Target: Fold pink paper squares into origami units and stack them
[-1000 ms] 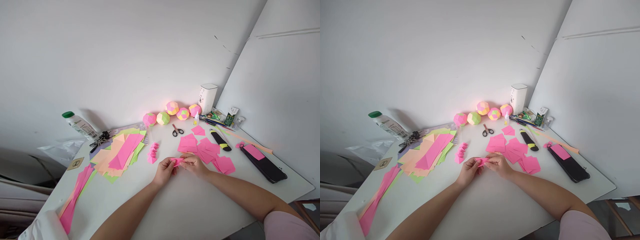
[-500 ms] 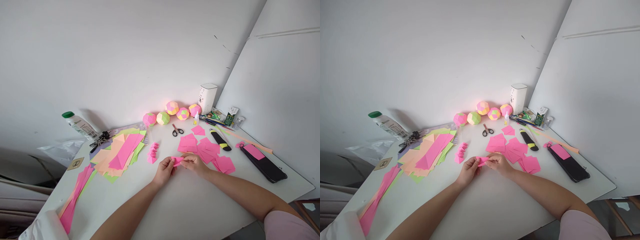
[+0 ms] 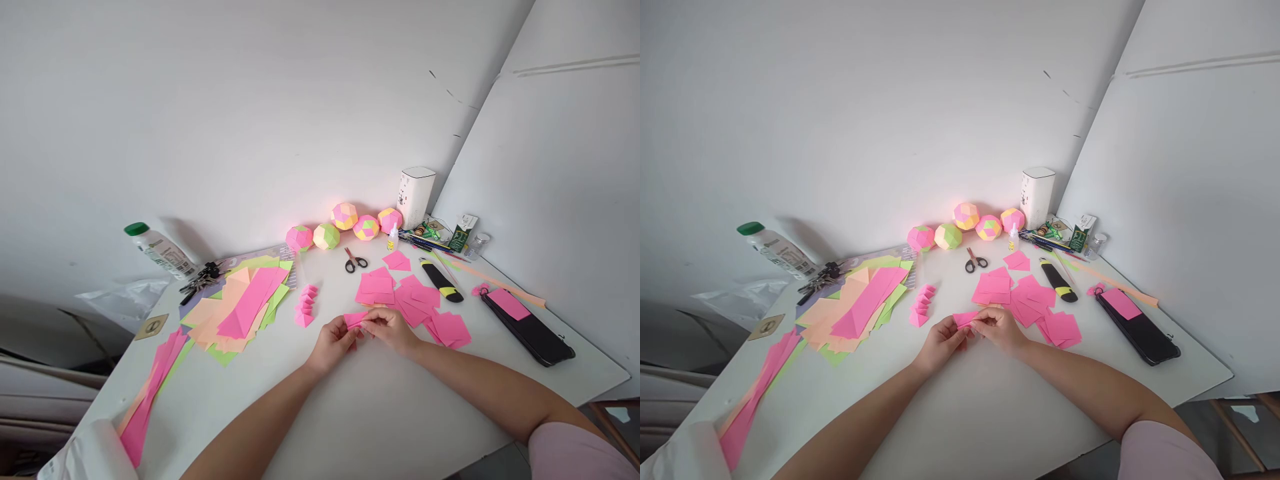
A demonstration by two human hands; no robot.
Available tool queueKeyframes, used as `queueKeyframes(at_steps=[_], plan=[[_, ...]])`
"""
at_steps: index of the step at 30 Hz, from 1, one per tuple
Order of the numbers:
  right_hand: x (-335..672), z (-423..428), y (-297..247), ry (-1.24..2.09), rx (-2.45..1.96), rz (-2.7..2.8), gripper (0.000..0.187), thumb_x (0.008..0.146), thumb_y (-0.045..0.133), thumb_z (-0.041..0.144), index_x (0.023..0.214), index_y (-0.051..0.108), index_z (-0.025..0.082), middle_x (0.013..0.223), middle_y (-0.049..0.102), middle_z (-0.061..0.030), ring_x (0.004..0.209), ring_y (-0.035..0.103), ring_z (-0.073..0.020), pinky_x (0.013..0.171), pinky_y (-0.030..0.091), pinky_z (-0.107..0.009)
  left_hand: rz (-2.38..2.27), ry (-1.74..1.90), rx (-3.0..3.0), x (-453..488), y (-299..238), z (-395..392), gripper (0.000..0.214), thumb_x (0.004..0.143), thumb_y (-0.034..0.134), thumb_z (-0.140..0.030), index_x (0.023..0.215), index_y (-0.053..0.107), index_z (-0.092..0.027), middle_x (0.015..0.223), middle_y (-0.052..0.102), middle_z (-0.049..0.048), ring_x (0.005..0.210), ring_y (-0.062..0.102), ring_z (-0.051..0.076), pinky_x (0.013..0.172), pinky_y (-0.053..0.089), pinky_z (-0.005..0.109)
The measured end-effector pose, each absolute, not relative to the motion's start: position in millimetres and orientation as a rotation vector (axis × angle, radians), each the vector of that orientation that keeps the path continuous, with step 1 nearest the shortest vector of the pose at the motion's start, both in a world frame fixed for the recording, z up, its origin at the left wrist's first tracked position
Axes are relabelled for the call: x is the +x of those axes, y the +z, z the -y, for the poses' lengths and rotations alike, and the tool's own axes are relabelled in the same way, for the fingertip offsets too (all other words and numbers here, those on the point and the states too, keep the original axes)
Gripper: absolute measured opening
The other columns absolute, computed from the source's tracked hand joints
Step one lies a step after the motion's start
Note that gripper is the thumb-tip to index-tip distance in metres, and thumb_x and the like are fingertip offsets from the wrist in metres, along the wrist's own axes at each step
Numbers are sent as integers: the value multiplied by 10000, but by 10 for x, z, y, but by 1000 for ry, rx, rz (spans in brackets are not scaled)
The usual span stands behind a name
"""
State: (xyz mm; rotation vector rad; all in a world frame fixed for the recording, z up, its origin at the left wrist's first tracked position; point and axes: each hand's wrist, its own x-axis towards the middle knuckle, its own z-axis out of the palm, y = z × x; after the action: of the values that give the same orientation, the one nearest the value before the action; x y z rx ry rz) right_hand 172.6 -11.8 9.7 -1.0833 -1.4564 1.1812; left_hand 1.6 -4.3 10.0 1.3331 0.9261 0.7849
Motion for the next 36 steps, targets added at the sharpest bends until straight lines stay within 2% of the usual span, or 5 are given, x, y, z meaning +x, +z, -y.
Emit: queueKeyframes(at_steps=[10, 15, 36], plan=[[1706, 124, 68, 1210, -1047, 1407, 186, 759, 635, 342, 704, 628, 164, 624, 614, -13, 547, 579, -133, 482, 503, -261, -926, 799, 1328, 15, 76, 37, 327, 752, 593, -468, 732, 508, -153, 694, 641, 34, 492, 512, 88, 481, 381, 218], [1704, 131, 77, 1206, -1060, 1402, 191, 757, 631, 343, 699, 618, 162, 610, 614, -6, 526, 572, -120, 475, 504, -251, -909, 797, 1327, 20, 90, 41, 321, 755, 592, -463, 771, 530, -149, 713, 640, 34, 493, 507, 85, 486, 381, 220], [1695, 152, 91, 1188, -1073, 1400, 159, 764, 613, 311, 710, 613, 161, 601, 604, -1, 530, 578, -116, 463, 504, -239, -898, 801, 1308, 18, 89, 37, 346, 738, 604, -490, 722, 508, -158, 651, 633, 22, 473, 507, 90, 472, 384, 220]])
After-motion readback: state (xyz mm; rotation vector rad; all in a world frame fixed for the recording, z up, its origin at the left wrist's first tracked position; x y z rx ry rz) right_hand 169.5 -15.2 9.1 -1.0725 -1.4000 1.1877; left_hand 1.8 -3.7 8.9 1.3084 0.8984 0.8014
